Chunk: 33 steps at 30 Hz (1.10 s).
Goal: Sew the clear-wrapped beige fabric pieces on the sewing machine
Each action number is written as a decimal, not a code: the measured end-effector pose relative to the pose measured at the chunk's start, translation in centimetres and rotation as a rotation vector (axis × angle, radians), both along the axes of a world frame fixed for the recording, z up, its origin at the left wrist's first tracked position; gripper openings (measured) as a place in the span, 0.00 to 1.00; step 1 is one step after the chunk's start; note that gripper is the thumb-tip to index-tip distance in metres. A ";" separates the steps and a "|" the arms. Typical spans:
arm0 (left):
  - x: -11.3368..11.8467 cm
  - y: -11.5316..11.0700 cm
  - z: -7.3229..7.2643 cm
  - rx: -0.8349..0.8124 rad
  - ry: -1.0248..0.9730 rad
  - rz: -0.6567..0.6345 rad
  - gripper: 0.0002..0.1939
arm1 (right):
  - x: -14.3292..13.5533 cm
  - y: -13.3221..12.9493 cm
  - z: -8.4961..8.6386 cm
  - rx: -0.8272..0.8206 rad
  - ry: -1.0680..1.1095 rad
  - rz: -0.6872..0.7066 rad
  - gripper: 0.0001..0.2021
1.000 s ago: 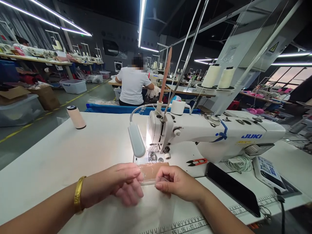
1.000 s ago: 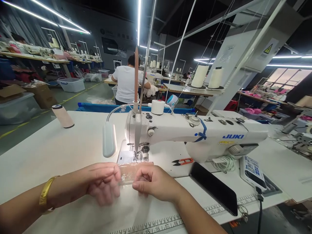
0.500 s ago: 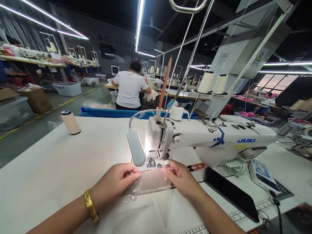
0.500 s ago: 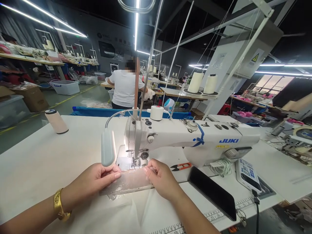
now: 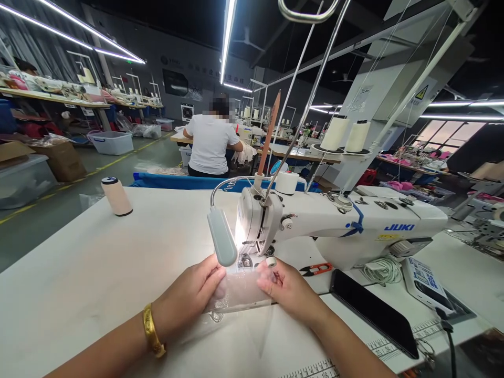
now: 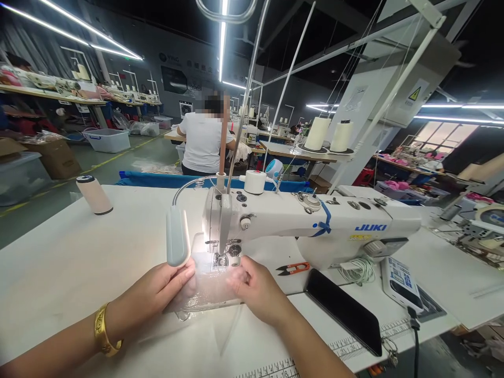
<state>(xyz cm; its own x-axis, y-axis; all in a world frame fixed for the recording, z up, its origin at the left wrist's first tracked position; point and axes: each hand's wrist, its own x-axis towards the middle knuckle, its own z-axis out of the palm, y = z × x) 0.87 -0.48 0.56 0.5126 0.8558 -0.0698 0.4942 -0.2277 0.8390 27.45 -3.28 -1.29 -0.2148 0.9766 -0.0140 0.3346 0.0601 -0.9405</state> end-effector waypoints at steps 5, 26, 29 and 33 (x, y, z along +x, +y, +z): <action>0.0 -0.7 1.7 0.142 0.134 -0.085 0.22 | 0.5 -0.6 1.5 -0.022 0.078 0.153 0.14; 1.9 -3.7 5.5 -0.349 -0.062 -0.162 0.13 | -0.1 -1.4 1.0 -0.354 0.450 0.506 0.25; 1.3 -1.2 3.6 -0.165 0.032 -0.080 0.12 | 0.0 -0.8 0.8 -0.177 0.269 0.185 0.22; 0.5 0.1 1.4 0.501 0.154 -0.012 0.11 | -0.5 -0.3 0.6 -0.045 0.045 -0.071 0.17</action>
